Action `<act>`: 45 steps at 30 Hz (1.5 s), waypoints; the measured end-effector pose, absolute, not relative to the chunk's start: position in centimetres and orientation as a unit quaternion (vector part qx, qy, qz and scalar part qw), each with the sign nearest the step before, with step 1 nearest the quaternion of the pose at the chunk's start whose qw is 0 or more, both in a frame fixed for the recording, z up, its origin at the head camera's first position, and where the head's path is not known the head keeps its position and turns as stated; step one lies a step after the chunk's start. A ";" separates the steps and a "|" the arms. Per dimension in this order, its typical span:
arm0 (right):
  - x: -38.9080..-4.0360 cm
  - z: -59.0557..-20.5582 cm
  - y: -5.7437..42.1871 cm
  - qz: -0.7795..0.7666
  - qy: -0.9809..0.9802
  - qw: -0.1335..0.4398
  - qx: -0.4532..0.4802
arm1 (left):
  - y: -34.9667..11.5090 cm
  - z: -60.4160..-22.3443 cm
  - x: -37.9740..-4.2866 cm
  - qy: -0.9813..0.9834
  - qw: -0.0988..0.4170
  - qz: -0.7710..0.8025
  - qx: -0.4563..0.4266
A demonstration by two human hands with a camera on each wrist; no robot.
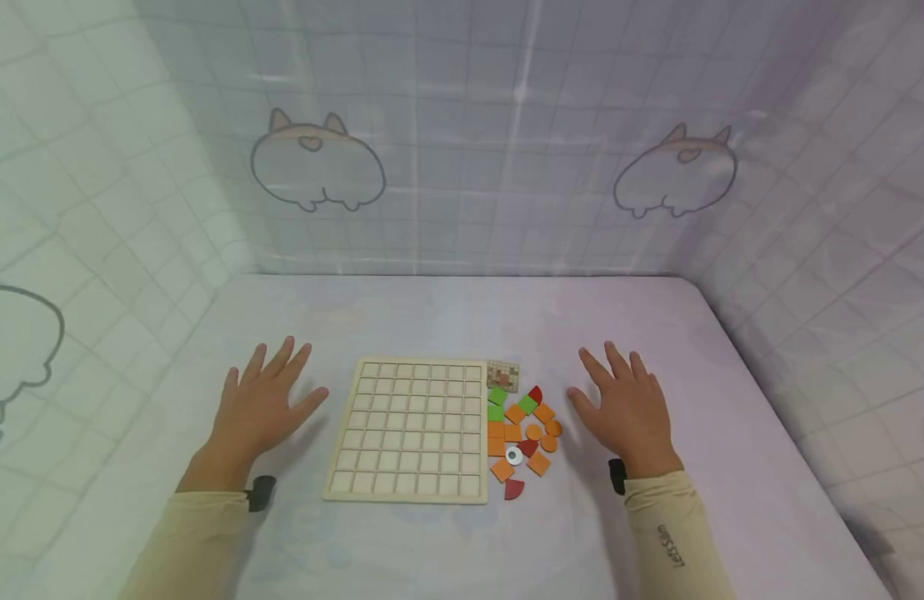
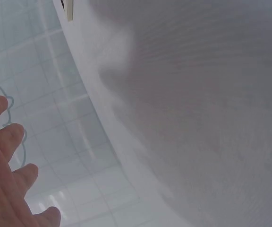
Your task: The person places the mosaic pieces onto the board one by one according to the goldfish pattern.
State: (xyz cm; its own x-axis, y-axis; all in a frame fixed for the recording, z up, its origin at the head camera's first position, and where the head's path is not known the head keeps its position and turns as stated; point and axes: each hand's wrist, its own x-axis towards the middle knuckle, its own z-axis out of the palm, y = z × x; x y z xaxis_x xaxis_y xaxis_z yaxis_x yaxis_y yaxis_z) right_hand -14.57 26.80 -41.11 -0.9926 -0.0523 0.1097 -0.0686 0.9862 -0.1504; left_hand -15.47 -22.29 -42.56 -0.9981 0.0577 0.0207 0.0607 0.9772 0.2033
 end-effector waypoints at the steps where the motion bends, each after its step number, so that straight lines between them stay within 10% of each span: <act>1: -14.6 -41.1 26.8 0.078 -0.995 0.053 0.031 | -22.3 -42.6 -15.5 -0.994 0.008 -0.102 -0.030; 45: -9.8 -42.6 24.4 0.233 -0.972 -0.018 0.009 | -22.3 -44.6 -16.6 -0.974 -0.084 -0.089 -0.188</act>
